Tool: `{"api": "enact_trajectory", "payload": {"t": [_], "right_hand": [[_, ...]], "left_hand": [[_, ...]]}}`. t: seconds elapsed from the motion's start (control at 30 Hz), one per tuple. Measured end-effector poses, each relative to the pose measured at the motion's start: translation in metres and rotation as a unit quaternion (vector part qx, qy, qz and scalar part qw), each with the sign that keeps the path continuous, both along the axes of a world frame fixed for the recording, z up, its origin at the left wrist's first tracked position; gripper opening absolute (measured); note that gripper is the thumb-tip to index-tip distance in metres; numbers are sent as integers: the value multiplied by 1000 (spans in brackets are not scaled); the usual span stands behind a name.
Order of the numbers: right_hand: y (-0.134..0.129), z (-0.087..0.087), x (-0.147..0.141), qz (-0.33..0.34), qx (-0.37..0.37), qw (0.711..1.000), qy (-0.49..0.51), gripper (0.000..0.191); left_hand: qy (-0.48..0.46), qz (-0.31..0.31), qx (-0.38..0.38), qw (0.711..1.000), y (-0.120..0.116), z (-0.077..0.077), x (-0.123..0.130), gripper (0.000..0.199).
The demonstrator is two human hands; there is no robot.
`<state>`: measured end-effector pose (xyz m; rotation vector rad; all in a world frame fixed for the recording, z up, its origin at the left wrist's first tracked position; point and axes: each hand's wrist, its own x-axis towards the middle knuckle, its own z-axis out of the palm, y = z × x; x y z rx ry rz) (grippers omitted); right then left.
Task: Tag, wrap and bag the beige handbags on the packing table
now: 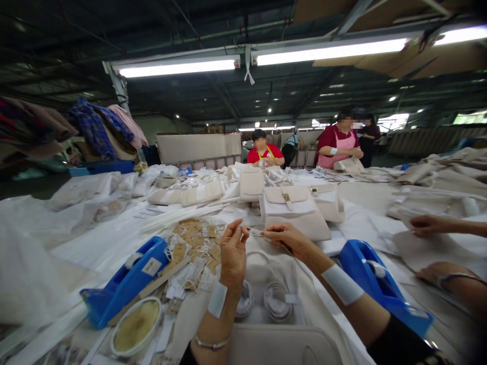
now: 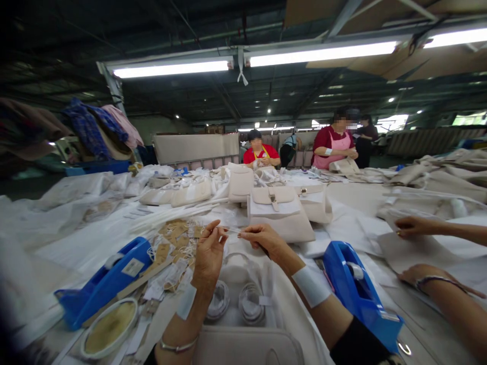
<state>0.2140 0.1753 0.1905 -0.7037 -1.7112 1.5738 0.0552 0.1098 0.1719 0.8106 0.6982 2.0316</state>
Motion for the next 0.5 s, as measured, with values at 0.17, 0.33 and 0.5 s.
{"api": "enact_trajectory", "payload": {"t": [0.17, 0.33, 0.5], "right_hand": [[6, -5, 12, -37, -33, 999, -12, 30], [22, -14, 38, -115, -3, 991, -61, 29], [37, -55, 28, -121, 25, 973, -192, 28]], "left_hand": [[103, 29, -76, 991, 8, -14, 1, 23], [271, 83, -162, 945, 16, -41, 9, 13], [416, 74, -235, 875, 12, -60, 20, 33]]}}
